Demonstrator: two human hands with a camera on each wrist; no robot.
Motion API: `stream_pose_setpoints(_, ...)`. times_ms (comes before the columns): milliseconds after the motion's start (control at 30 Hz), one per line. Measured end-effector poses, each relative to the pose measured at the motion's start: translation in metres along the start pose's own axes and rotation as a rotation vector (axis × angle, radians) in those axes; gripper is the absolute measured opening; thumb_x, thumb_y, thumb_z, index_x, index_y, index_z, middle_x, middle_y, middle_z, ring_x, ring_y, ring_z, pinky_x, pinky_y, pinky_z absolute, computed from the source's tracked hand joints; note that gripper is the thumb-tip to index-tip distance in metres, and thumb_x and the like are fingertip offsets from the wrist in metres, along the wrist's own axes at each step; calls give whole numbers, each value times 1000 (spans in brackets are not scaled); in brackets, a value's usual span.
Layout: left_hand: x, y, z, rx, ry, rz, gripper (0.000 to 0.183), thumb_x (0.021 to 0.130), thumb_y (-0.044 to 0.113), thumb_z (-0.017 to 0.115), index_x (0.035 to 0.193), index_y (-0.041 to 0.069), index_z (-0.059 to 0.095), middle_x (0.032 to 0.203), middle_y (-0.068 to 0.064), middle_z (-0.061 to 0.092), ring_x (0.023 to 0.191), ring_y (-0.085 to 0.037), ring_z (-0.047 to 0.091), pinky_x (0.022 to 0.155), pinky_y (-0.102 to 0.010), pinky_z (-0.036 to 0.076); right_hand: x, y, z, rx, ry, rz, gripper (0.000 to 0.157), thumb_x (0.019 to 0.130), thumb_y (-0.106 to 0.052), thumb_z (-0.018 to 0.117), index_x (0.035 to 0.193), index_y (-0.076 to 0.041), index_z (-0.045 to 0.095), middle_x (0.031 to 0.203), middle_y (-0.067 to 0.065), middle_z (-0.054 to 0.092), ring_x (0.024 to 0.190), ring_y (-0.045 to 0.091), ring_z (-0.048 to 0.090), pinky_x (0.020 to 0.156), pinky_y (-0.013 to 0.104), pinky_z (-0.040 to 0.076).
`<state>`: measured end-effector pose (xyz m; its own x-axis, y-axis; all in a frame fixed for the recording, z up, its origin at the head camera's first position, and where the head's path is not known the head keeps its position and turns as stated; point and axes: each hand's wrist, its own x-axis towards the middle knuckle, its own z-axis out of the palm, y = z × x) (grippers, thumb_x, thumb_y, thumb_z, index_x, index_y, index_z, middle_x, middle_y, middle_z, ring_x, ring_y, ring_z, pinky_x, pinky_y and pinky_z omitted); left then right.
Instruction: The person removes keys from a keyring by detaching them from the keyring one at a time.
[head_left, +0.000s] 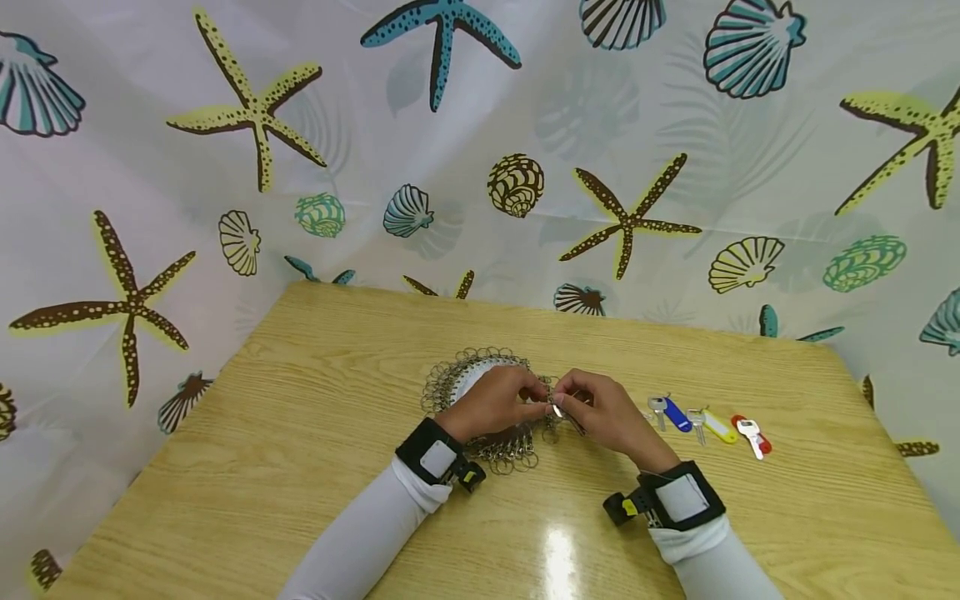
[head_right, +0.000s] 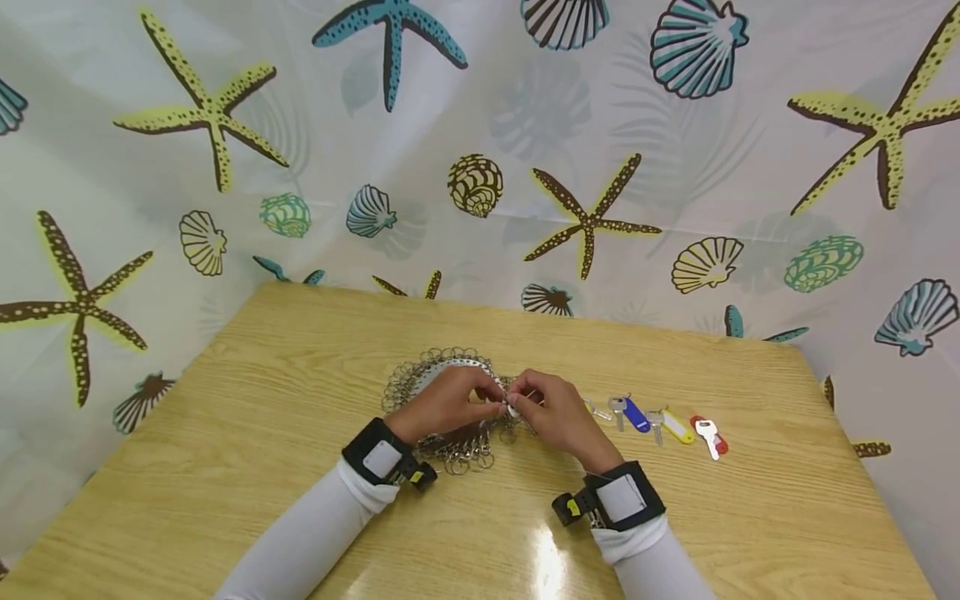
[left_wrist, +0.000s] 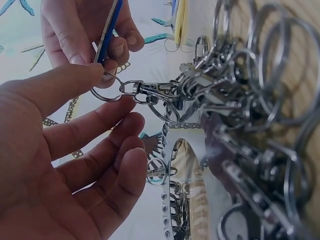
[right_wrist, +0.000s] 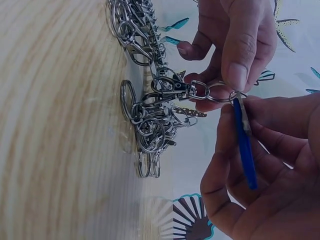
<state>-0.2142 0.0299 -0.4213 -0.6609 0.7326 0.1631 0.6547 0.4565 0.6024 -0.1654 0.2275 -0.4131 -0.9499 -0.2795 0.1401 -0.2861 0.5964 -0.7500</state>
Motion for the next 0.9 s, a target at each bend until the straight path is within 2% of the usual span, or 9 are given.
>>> stream_pose_setpoints(167,0,-1,0,-4,-4,0,16,93,24,65,99,13,75,93,3,71,80,-6,63,69,-21,51,0,0,-1,-2,-7,-11,8,97,-14,60,94,-10,67,74,2,59,55,12,50,50,26,42)
stream_pose_setpoints(367,0,0,0,-10,-13,-17,17,94,25,64,98,13,76,90,2,71,75,-9,63,64,-21,50,-1,0,-2,-13,-8,-43,7,97,-12,60,95,-9,66,85,1,64,62,12,54,54,28,45)
stream_pose_setpoints(567,-1,1,1,31,-7,-13,16,92,25,66,97,13,76,92,3,71,82,-8,63,71,-23,52,-1,0,-2,-24,-5,-40,7,97,-10,59,95,-8,66,78,0,61,59,11,49,52,26,41)
stream_pose_setpoints(700,-1,2,0,43,-12,2,15,92,24,66,99,14,75,95,2,70,87,-12,65,75,-24,52,-1,1,-1,-27,0,-21,8,97,-10,58,94,-9,66,72,0,57,55,10,45,52,25,38)
stream_pose_setpoints(900,-1,3,0,71,-26,24,16,91,20,67,104,12,73,101,-3,70,94,-18,65,79,-27,52,-2,0,1,-12,-4,14,10,97,-12,58,95,-7,67,76,3,60,57,11,47,54,27,39)
